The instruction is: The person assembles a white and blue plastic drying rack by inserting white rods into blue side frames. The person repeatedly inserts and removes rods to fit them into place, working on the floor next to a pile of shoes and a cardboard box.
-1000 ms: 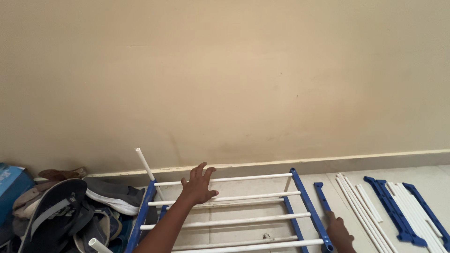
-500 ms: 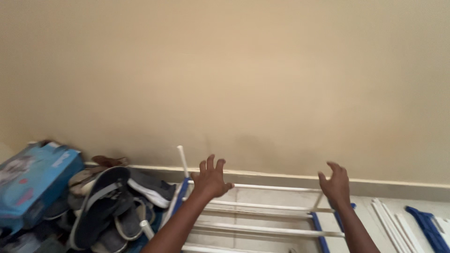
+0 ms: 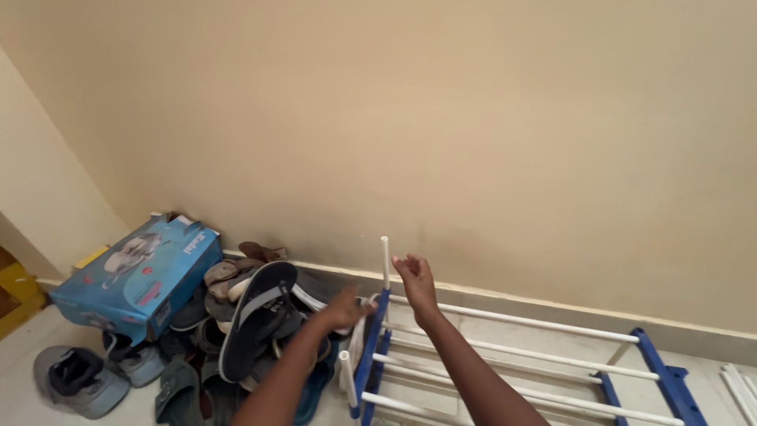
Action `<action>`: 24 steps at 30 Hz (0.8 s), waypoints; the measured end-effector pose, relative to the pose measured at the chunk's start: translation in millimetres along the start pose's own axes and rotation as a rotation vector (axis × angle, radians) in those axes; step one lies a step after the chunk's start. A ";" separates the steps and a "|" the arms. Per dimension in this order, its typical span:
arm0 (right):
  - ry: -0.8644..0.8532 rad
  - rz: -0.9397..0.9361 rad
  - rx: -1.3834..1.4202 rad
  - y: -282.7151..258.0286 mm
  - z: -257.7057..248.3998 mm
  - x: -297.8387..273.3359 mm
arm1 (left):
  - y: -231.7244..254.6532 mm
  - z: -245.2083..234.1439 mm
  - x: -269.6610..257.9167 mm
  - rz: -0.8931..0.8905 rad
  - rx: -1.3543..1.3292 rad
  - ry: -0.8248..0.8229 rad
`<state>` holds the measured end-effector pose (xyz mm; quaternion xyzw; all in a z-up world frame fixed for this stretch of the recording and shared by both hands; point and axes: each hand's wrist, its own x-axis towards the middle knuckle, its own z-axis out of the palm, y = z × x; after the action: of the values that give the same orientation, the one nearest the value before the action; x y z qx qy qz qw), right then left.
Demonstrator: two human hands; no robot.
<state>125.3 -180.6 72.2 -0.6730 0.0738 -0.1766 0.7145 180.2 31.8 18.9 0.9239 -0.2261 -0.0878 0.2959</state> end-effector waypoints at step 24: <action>0.477 -0.011 -0.080 -9.9 109.0 19.0 | 24.0 124.4 19.2 0.081 -0.052 0.584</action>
<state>178.7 -85.6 93.5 -0.6403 0.2435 -0.3315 0.6487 151.5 -57.7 -68.3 0.8925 -0.1658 0.1877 0.3751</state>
